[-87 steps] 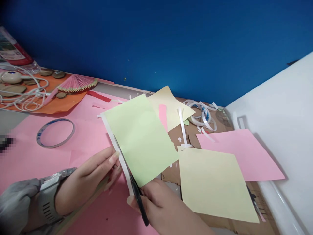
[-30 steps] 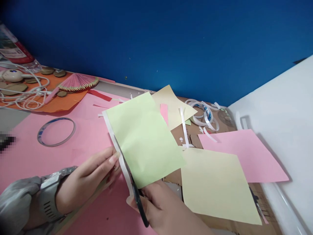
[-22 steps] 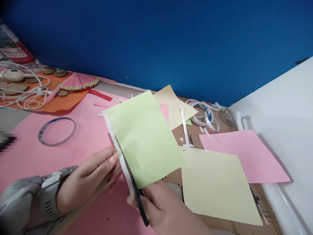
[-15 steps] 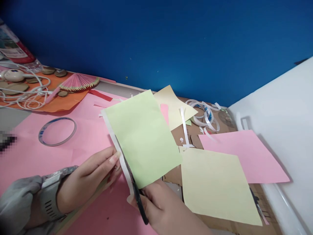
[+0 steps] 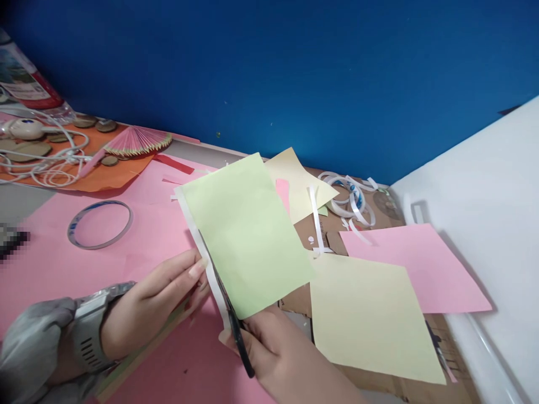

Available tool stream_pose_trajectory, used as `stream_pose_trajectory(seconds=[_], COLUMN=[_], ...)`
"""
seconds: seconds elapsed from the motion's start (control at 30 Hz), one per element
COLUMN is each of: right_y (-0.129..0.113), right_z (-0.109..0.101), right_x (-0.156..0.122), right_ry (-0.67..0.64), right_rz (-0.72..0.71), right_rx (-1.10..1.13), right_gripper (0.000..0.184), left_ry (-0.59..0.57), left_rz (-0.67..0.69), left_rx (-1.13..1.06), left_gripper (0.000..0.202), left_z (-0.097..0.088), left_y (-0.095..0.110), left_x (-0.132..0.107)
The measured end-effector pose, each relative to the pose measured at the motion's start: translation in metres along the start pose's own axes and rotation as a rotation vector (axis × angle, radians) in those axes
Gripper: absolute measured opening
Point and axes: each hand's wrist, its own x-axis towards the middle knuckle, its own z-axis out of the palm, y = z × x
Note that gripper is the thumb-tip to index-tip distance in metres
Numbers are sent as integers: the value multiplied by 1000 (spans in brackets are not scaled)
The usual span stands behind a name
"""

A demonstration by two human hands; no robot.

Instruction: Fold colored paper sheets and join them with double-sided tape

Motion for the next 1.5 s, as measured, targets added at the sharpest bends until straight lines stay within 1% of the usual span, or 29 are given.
stream_pose_trajectory(seconds=[0.17, 0.3, 0.4, 0.47, 0.53, 0.6, 0.77, 0.97, 1.03, 1.27, 1.4, 1.5], right_y=[-5, -7, -8, -10, -12, -12, -12, -19, -19, -8, -6, -7], right_z=[-4, -9, -13, -14, -13, -12, -7, -16, -18, -5, -3, -4], right_x=[0, 2, 3, 3, 2, 1, 1, 1, 0, -1, -2, -2], right_ry=[-62, -152, -217, -233, -247, -243, -175, -273, -286, -149, -116, -120], right_rz=[39, -7, -27, 10, 56, 72, 48, 68, 72, 52, 94, 96], right_rx=[78, 95, 119, 129, 136, 137, 116, 153, 153, 108, 108, 114], right_gripper=[23, 24, 26, 27, 26, 25, 24, 25, 26, 31, 33, 34], left_ry=[-19, -8, 67, 108, 118, 115, 89, 62, 57, 40, 46, 51], left_rz=[-15, -23, 33, 88, 122, 135, 139, 141, 142, 135, 131, 133], left_rx=[-28, -58, -71, -80, -73, -55, 3, -5, -16, -69, -71, -67], left_gripper=[39, 39, 38, 36, 33, 31, 29, 30, 29, 29, 29, 29], left_z=[-1, -1, -2, -3, -5, -5, -7, -8, -8, -7, -6, -6], left_y=[-2, -1, -1, -3, -6, -8, -10, -11, -11, -10, -11, -11], left_x=[0, -1, -1, -1, 0, 1, 3, 1, 1, 2, 3, 2])
